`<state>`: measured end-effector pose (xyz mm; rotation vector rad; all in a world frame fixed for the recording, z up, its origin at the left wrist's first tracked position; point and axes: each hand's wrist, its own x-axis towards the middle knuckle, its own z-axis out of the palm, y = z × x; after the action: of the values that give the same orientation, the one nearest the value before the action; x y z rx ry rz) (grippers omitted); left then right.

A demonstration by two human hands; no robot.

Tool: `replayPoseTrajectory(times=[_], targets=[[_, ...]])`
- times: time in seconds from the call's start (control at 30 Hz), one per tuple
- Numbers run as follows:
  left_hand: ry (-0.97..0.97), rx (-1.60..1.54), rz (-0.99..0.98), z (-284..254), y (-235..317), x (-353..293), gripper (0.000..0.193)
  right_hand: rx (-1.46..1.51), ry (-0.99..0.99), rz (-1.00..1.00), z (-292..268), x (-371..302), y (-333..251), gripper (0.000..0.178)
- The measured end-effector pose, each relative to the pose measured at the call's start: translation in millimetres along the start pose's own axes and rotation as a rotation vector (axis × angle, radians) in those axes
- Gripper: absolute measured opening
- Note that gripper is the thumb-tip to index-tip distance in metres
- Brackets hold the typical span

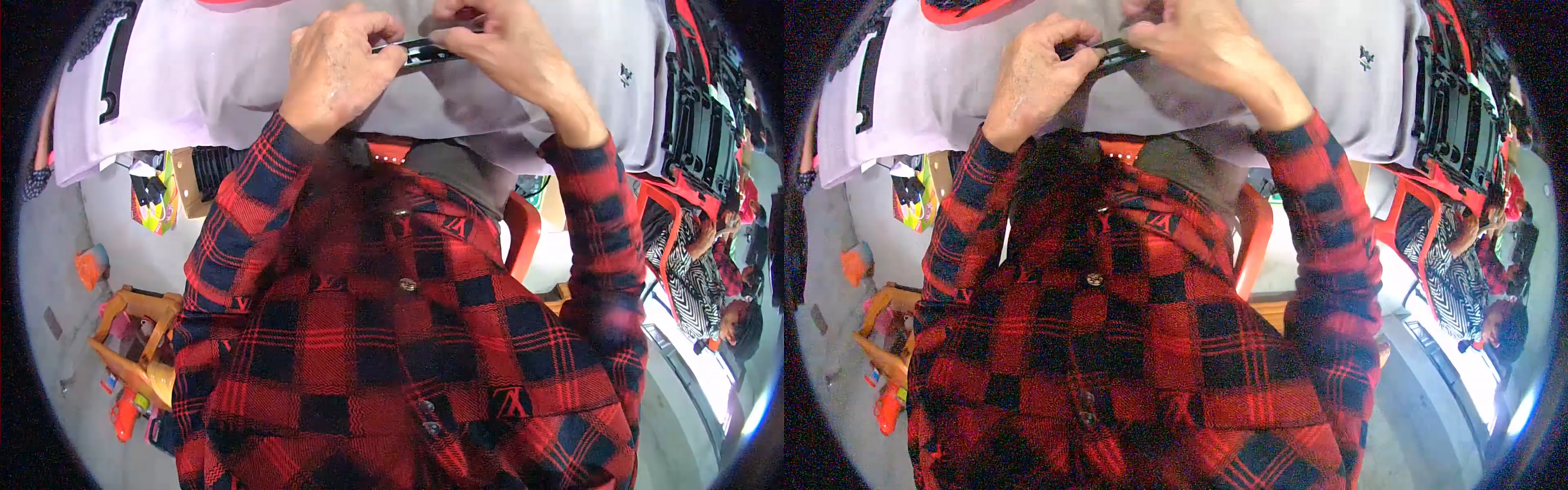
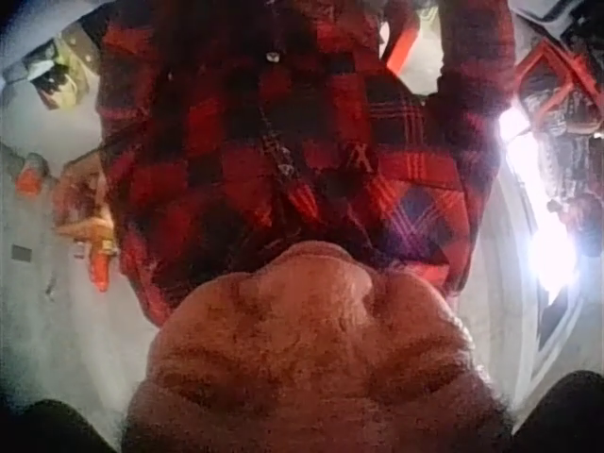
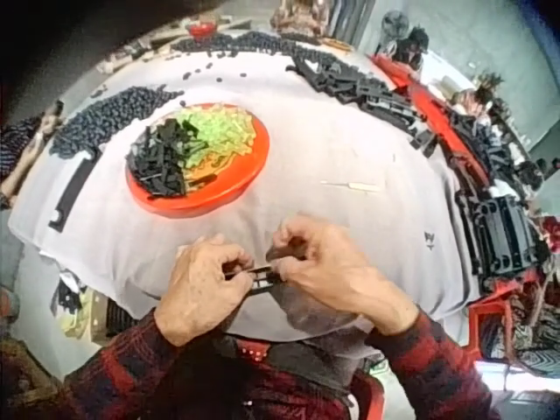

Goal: The person assembles level tools by picking up black plastic housings, inserting vials and small plastic pieces into them, and pressing the parts together by hand.

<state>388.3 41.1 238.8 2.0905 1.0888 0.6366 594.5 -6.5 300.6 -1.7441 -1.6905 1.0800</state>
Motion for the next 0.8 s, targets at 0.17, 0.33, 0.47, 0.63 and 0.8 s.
replayPoseTrajectory(times=[0.17,0.33,0.47,0.63,0.8], targets=[[-0.029,-0.041,0.061,-9.5,5.7,-1.3,0.024,0.028,0.383,-0.130,-1.2,-32.9,15.0,0.009],[0.066,0.092,0.212,-6.0,18.1,-10.7,0.029,0.021,0.313,0.031,28.0,-46.2,23.9,0.034],[0.116,0.156,0.197,4.4,12.9,-12.9,0.032,-0.037,0.259,0.086,34.7,-42.4,17.0,0.042],[0.159,0.162,0.231,6.9,16.4,-15.3,0.034,0.364,0.240,0.189,36.1,-44.2,17.0,0.044],[0.187,0.170,0.249,7.4,13.2,-15.7,0.036,0.520,0.240,0.235,37.4,-44.4,6.5,0.043]])
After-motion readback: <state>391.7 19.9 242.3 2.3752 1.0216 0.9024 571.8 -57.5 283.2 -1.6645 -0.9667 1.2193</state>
